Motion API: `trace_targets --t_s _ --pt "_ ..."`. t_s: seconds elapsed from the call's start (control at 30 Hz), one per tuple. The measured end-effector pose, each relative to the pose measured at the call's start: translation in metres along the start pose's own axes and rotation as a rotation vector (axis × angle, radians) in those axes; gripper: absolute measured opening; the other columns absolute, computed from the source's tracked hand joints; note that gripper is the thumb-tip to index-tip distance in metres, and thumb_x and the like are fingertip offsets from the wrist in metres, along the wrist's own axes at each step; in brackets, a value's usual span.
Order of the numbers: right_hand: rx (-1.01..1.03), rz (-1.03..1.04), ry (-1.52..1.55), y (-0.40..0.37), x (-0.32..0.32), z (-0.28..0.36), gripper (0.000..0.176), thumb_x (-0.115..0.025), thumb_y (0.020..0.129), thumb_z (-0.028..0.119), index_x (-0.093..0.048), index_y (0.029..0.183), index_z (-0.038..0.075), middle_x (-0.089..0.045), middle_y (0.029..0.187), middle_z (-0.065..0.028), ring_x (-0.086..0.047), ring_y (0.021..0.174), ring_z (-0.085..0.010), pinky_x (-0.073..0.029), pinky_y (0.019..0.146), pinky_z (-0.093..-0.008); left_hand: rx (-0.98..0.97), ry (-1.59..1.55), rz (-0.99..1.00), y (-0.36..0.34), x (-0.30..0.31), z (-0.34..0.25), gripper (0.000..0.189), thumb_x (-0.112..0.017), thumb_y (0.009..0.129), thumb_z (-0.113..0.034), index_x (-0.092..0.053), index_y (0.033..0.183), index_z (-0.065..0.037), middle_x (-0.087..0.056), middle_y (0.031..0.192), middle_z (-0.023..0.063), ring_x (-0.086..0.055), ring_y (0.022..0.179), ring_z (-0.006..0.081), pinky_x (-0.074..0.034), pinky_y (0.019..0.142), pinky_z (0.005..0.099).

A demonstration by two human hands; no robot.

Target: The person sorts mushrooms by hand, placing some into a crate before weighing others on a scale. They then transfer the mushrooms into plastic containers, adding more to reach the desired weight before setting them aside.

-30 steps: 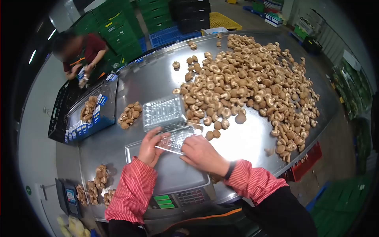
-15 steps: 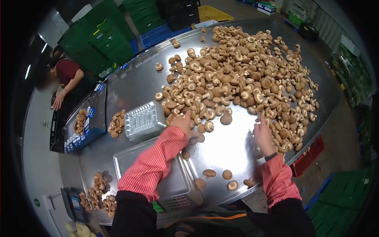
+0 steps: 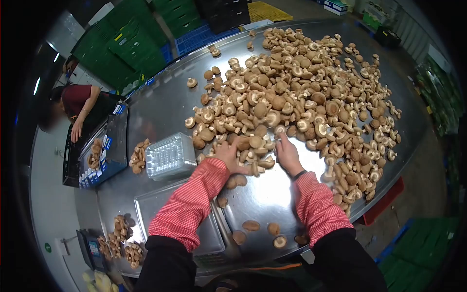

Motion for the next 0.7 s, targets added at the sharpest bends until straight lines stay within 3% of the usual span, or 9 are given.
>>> trace_targets --t_s 0.03,0.13,0.2,0.23,0.27,0.4,0.57,0.6,0.7 --pt "0.068 -0.049 -0.046 0.002 -0.008 0.002 0.024 -0.048 0.100 0.024 -0.051 0.118 0.007 -0.065 0.074 -0.0210 -0.066 0.073 -0.0421 -0.051 0.068 -0.0499 -0.045 -0.151 -0.029 0.004 -0.007 -0.005 0.134 -0.094 0.050 -0.053 -0.019 0.155 -0.015 -0.047 0.135 0.0319 -0.047 0.127 0.0474 -0.038 0.110 0.0492" --pt "-0.113 -0.017 0.196 -0.004 -0.009 -0.004 0.027 -0.047 0.102 0.028 -0.052 0.115 0.005 -0.064 0.088 -0.0261 -0.063 0.085 -0.0430 -0.050 0.078 -0.0464 -0.131 -0.536 -0.177 0.008 -0.031 -0.022 0.134 -0.095 0.053 -0.044 -0.017 0.154 -0.005 -0.047 0.133 0.0305 -0.049 0.125 0.0447 -0.039 0.110 0.0442" --pt "-0.131 -0.028 0.327 -0.012 -0.009 -0.015 0.029 -0.046 0.103 0.030 -0.053 0.113 0.003 -0.063 0.094 -0.0240 -0.062 0.089 -0.0368 -0.048 0.083 -0.0415 -0.130 -0.700 -0.371 -0.003 -0.045 -0.045 0.132 -0.095 0.056 -0.038 -0.015 0.154 0.001 -0.047 0.133 0.0296 -0.050 0.124 0.0427 -0.040 0.108 0.0417" --pt "-0.140 -0.036 0.395 -0.018 -0.007 -0.016 0.031 -0.046 0.104 0.031 -0.054 0.112 0.003 -0.063 0.097 -0.0230 -0.061 0.091 -0.0337 -0.047 0.086 -0.0390 -0.101 -0.703 -0.366 -0.011 -0.046 -0.055 0.130 -0.094 0.059 -0.037 -0.015 0.154 0.001 -0.047 0.133 0.0292 -0.050 0.124 0.0427 -0.040 0.108 0.0421" --pt "-0.173 -0.064 0.538 -0.029 -0.005 -0.017 0.032 -0.044 0.105 0.030 -0.056 0.109 0.000 -0.061 0.099 -0.0147 -0.056 0.092 -0.0227 -0.044 0.088 -0.0329 -0.073 -0.705 -0.355 -0.021 -0.048 -0.065 0.127 -0.093 0.061 -0.036 -0.014 0.154 0.000 -0.047 0.134 0.0288 -0.049 0.124 0.0428 -0.040 0.108 0.0425" --pt "-0.332 -0.134 0.781 -0.068 0.003 -0.021 0.033 -0.039 0.108 0.028 -0.058 0.108 0.000 -0.059 0.096 -0.0052 -0.053 0.089 -0.0136 -0.045 0.084 -0.0288 -0.073 -0.588 -0.375 -0.065 -0.040 -0.095 0.114 -0.085 0.072 -0.032 -0.013 0.155 -0.001 -0.044 0.138 0.0283 -0.047 0.126 0.0442 -0.039 0.109 0.0450" --pt "-0.360 -0.163 0.841 -0.117 0.023 -0.016 0.034 -0.038 0.108 0.029 -0.058 0.107 0.001 -0.059 0.095 -0.0050 -0.054 0.089 -0.0129 -0.046 0.083 -0.0288 -0.054 -0.661 -0.397 -0.115 -0.003 -0.085 0.106 -0.081 0.075 -0.033 -0.019 0.155 -0.001 -0.043 0.142 0.0284 -0.045 0.132 0.0424 -0.037 0.111 0.0451" --pt "-0.330 -0.182 0.823 -0.123 0.030 -0.009 0.034 -0.038 0.108 0.029 -0.058 0.107 0.001 -0.059 0.095 -0.0050 -0.054 0.089 -0.0129 -0.046 0.083 -0.0288 -0.099 -0.628 -0.534 -0.116 -0.009 -0.069 0.095 -0.076 0.083 -0.036 -0.022 0.154 -0.002 -0.047 0.140 0.0276 -0.049 0.129 0.0381 -0.040 0.109 0.0433" --pt "-0.295 -0.188 0.800 -0.138 0.037 0.010 0.036 -0.036 0.109 0.029 -0.058 0.108 0.000 -0.059 0.096 -0.0061 -0.055 0.089 -0.0140 -0.046 0.084 -0.0297 -0.006 -1.148 -0.449 -0.124 -0.016 -0.051 0.083 -0.066 0.093 -0.039 -0.023 0.155 -0.004 -0.049 0.139 0.0262 -0.052 0.128 0.0354 -0.043 0.106 0.0403"
Point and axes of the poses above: each hand's wrist, its own y-axis towards the middle knuckle, its own x-axis out of the back of the hand, z = x × y, the point moved 4 cm from there along y, towards the middle knuckle
